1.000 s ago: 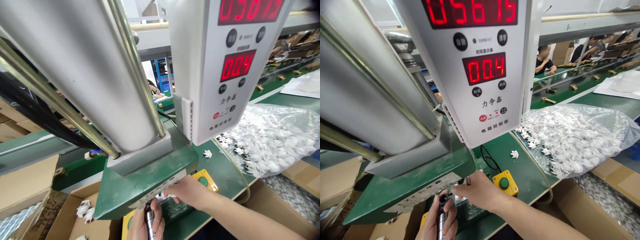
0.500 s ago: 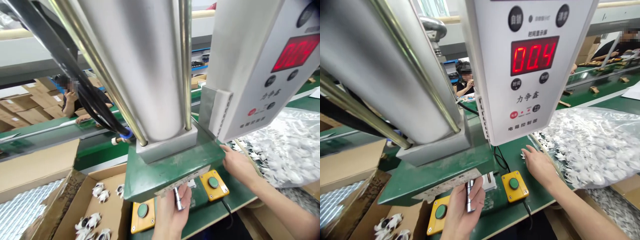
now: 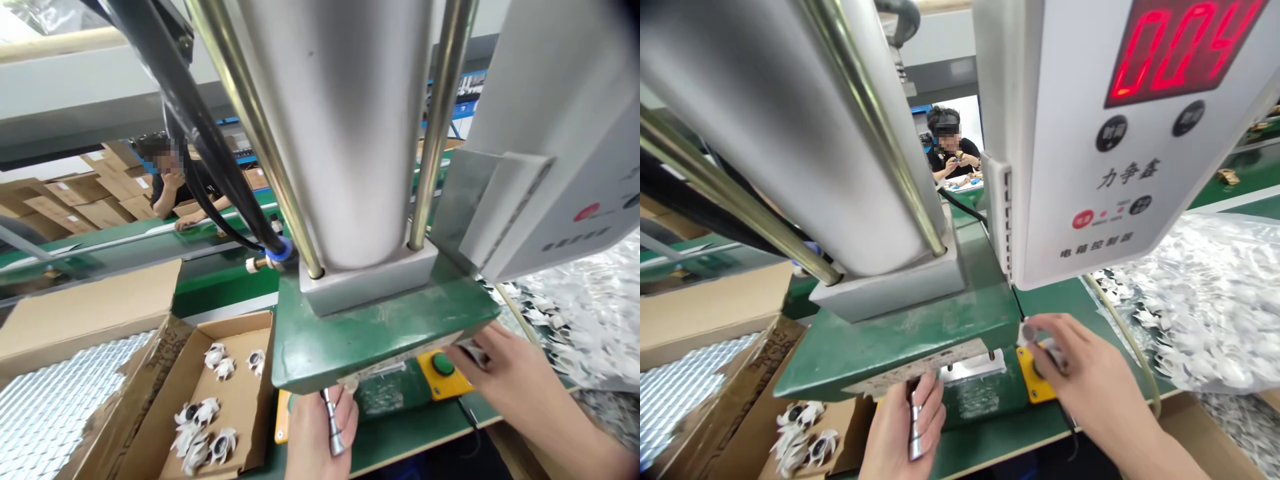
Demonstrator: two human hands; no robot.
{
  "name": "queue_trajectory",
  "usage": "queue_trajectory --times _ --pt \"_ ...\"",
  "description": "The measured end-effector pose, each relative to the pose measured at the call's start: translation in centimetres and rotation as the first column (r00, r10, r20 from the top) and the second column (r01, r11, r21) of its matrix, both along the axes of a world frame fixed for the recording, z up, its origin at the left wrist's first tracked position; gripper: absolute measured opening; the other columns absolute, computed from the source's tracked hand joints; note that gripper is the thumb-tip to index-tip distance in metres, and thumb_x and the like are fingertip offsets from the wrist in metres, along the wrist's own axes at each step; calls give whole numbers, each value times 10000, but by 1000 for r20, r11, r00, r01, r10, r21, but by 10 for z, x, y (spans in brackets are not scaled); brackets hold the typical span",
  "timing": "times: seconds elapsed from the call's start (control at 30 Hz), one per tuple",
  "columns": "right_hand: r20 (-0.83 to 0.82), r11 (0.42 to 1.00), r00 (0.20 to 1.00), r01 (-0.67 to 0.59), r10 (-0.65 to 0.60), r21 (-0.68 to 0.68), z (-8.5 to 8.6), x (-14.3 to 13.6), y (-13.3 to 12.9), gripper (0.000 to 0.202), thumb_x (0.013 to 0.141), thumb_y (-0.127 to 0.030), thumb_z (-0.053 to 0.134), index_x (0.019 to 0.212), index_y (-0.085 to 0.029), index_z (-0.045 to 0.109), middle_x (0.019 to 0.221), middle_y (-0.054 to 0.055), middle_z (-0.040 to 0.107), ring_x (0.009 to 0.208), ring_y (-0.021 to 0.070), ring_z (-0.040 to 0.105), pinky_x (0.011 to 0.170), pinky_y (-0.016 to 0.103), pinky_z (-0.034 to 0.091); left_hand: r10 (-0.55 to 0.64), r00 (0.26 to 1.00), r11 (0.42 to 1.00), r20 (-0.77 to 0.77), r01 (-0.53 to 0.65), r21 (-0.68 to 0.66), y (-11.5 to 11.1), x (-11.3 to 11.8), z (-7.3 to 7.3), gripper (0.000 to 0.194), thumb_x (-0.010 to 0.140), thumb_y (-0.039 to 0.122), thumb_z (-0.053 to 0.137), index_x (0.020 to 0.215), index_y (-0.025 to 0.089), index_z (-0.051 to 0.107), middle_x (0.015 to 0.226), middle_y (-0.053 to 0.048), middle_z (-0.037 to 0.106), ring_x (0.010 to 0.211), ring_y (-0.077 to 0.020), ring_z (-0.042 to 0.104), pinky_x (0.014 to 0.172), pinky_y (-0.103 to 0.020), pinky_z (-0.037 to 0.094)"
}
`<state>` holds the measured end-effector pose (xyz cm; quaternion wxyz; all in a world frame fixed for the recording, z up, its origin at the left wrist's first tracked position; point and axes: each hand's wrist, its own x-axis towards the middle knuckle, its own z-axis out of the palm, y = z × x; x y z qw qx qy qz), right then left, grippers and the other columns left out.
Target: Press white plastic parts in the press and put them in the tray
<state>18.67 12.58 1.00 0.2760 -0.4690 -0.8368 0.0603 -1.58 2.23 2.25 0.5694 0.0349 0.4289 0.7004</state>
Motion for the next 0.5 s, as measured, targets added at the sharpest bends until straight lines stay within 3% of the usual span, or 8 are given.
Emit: queue_trajectory --times 0.1,0.23,0.37,0.5 --pt "21 981 981 -192 193 -40 14 -36 -12 208 856 -356 467 703 -238 546 601 5 566 476 152 503 469 255 348 -1 999 1000 -51 1 16 -10 -7 -5 272 726 308 599 564 180 422 497 56 388 342 -31 253 299 -140 216" --pt "193 946 928 -323 318 -10 5 -69 -7 191 784 -182 441 706 -223 609 587 31 599 579 200 560 506 265 350 -51 982 998 -179 56 23 -22 -12 -11 262 800 376 535 630 192 458 451 53 404 314 -53 284 299 -156 223" --pt "256 923 895 -384 365 27 -8 -70 -3 234 754 -116 426 683 -214 626 586 52 617 572 212 575 510 269 350 8 944 999 -330 -19 -30 -34 -19 -10 313 831 505 469 759 201 494 470 60 425 286 -60 289 280 -166 221" --pt "230 913 895 -405 383 52 -15 -65 -4 290 816 -153 378 668 -216 620 524 43 592 497 207 566 502 277 367 6 913 994 -409 -49 -95 -38 -23 -11 448 821 598 403 898 172 519 454 83 370 269 -65 282 272 -174 230"
